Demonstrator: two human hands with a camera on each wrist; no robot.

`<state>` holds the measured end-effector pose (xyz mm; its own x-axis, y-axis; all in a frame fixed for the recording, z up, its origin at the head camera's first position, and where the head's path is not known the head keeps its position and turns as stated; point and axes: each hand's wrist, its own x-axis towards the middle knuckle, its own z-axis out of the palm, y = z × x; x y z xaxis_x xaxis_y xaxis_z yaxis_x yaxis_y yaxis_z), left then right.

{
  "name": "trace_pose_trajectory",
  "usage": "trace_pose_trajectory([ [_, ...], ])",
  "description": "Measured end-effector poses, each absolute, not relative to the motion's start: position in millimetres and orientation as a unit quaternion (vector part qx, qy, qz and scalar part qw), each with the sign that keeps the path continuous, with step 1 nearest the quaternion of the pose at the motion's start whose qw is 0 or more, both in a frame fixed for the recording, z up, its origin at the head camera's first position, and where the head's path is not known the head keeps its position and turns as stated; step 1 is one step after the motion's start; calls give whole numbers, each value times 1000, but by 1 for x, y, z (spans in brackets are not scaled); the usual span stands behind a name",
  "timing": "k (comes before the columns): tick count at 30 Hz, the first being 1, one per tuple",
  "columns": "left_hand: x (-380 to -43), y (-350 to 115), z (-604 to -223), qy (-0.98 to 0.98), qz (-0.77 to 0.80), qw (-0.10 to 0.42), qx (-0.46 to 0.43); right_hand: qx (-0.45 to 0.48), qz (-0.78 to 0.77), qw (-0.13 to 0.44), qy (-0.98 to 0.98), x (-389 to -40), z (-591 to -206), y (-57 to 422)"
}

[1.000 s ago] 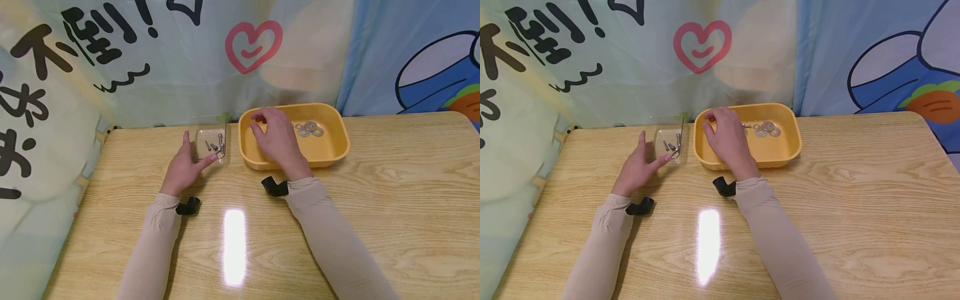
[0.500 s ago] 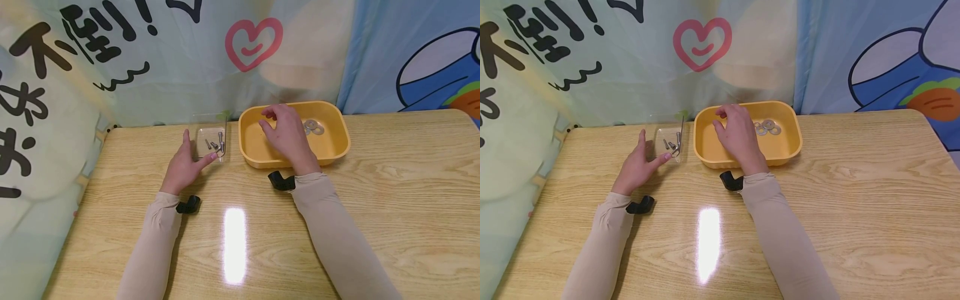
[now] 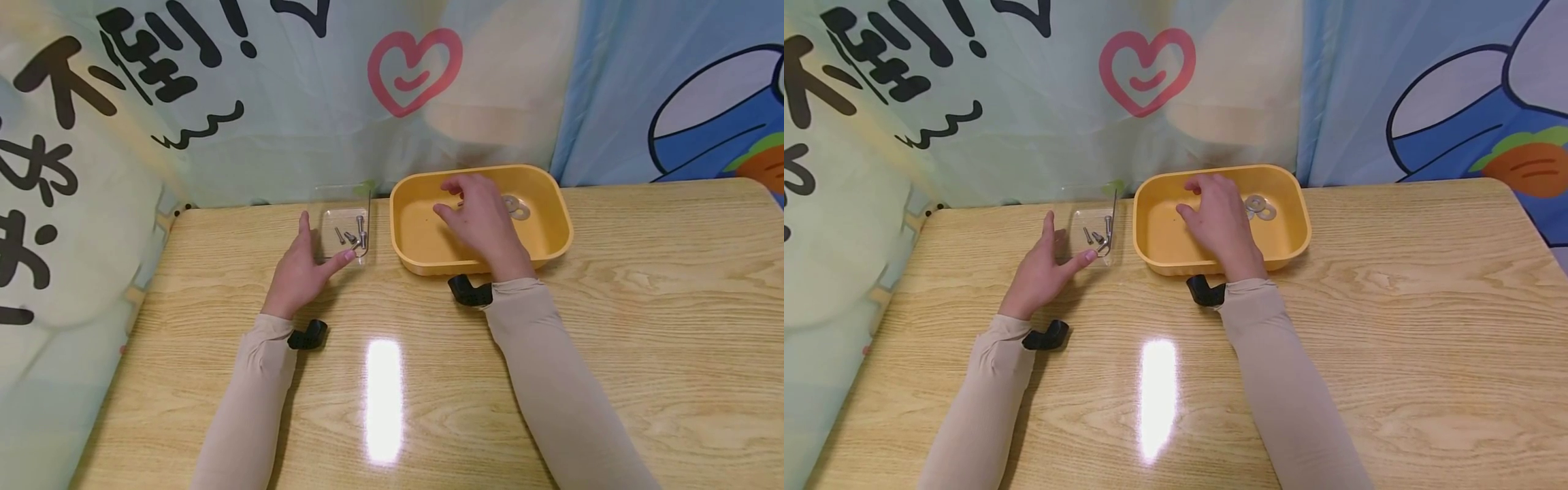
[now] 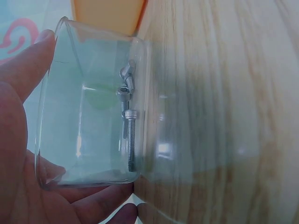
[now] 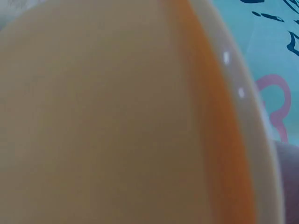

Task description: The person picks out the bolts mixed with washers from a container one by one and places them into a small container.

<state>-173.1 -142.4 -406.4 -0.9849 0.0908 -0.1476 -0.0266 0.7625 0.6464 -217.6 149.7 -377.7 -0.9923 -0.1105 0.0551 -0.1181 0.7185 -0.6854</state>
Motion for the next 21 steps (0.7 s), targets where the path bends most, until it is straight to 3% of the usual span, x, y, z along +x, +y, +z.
trace_pose_trajectory([
  [21,-172,-143,-405,934,346,90,16,42,321,-52,-945,-221,-381,174],
])
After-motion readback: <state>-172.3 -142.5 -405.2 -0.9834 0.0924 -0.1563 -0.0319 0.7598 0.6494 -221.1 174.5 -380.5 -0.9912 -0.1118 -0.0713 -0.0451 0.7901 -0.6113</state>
